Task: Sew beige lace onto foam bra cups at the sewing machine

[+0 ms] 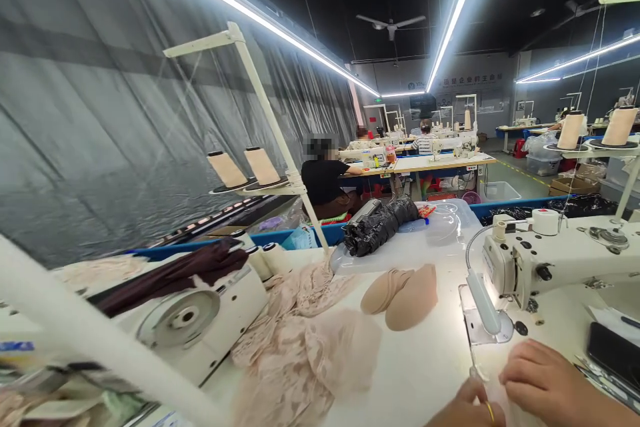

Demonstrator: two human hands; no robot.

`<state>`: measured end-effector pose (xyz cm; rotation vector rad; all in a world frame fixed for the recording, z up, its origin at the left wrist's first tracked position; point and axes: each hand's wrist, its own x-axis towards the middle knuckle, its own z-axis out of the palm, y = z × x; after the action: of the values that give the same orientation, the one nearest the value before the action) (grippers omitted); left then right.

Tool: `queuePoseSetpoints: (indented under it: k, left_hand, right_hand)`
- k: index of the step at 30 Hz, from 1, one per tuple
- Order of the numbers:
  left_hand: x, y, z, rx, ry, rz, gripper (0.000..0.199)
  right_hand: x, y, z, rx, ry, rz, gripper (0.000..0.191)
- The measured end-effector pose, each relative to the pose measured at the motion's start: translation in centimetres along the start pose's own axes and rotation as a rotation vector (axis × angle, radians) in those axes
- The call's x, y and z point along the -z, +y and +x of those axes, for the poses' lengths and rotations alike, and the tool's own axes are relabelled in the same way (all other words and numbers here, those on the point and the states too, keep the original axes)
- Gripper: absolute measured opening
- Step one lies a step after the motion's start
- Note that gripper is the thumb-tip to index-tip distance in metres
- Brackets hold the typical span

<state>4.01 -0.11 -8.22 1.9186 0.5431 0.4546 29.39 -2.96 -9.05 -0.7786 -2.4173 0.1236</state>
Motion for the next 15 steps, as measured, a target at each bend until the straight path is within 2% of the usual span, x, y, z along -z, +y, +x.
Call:
queuePoseSetpoints:
  k: [2, 5, 7, 10, 13, 15]
  left_hand:
    - [1.1, -0.1, 1.5, -0.032, -0.137, 0.334, 0.025]
    - [3.1, 0.7, 2.6, -0.198, -0.290, 0.808, 0.023]
    - [4.1, 1.2, 2.8, -0.287, -0.320, 0.884, 0.023]
    - [4.3, 1.1, 3.2, -0.269, -0.313, 0.872, 0.024]
    - [3.0, -0.7, 4.1, -0.188, -0.268, 0.841, 0.016]
    - [1.7, -2.4, 4.8, -0.139, -0.233, 0.843, 0.007]
  right_hand:
    - [0.6, 1.9, 1.4, 0.105, -0.075, -0.181, 0.026]
    - [0.6, 3.5, 2.1, 0.065, -0.071, -0.203, 0.031]
    - [0.9, 3.6, 1.9, 0.016, -0.077, -0.173, 0.034]
    - [1.9, 2.8, 1.4, -0.043, -0.136, -0.068, 0.036]
    - [2.3, 2.2, 1.2, -0.103, -0.218, -0.020, 0.031]
    - [2.0, 2.2, 1.1, -0.147, -0.212, -0.073, 0.031]
